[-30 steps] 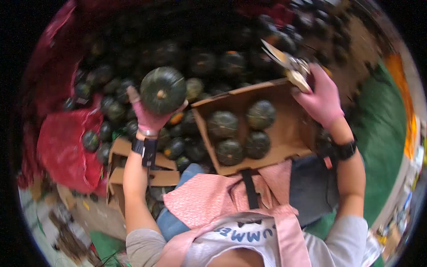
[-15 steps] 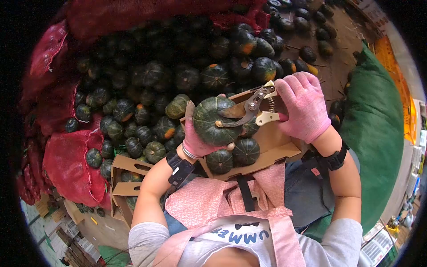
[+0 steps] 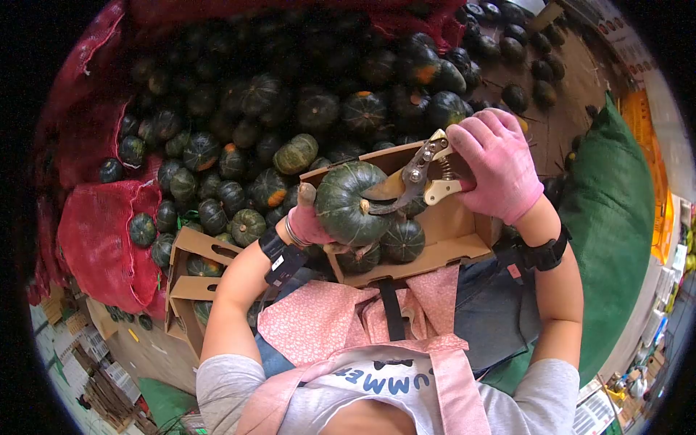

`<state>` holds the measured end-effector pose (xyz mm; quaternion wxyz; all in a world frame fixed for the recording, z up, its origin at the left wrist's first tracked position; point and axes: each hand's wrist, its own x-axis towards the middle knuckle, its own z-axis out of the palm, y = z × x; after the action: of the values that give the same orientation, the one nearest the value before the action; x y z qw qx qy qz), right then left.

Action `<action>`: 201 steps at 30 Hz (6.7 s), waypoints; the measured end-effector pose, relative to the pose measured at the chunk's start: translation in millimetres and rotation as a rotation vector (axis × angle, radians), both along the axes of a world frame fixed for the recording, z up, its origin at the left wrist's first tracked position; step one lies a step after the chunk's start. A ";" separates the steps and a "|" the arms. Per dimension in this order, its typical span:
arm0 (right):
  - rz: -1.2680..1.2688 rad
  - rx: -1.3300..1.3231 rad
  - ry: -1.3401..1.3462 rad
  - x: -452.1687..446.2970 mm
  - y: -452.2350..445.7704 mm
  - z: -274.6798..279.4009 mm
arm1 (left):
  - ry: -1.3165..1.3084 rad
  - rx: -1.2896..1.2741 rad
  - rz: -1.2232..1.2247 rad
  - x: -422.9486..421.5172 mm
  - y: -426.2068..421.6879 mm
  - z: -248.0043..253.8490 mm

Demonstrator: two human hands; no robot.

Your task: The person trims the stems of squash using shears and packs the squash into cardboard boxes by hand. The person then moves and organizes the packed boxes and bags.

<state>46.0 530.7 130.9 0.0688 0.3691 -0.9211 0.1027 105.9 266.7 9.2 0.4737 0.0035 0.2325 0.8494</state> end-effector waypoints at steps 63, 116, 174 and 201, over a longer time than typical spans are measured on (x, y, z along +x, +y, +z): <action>-0.819 -1.121 -0.858 -1.8 35.5 -13.6 | 1.809 -1.166 -0.003 -17.1 143.3 -6.5; -0.590 -0.810 -1.036 -5.2 -9.7 -29.8 | 0.041 -0.066 0.537 -55.2 -166.6 -42.3; -1.048 -0.673 -1.423 45.1 91.0 -116.8 | 0.543 -1.446 -0.464 37.7 -79.2 21.1; -0.532 -1.287 -1.664 22.7 -79.8 -82.2 | 0.546 -2.105 0.342 1.0 -213.5 62.5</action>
<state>68.7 450.9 48.7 -0.3765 -0.1330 -0.5029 0.7666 106.9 53.2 71.7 0.0487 -0.2467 0.9346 0.2514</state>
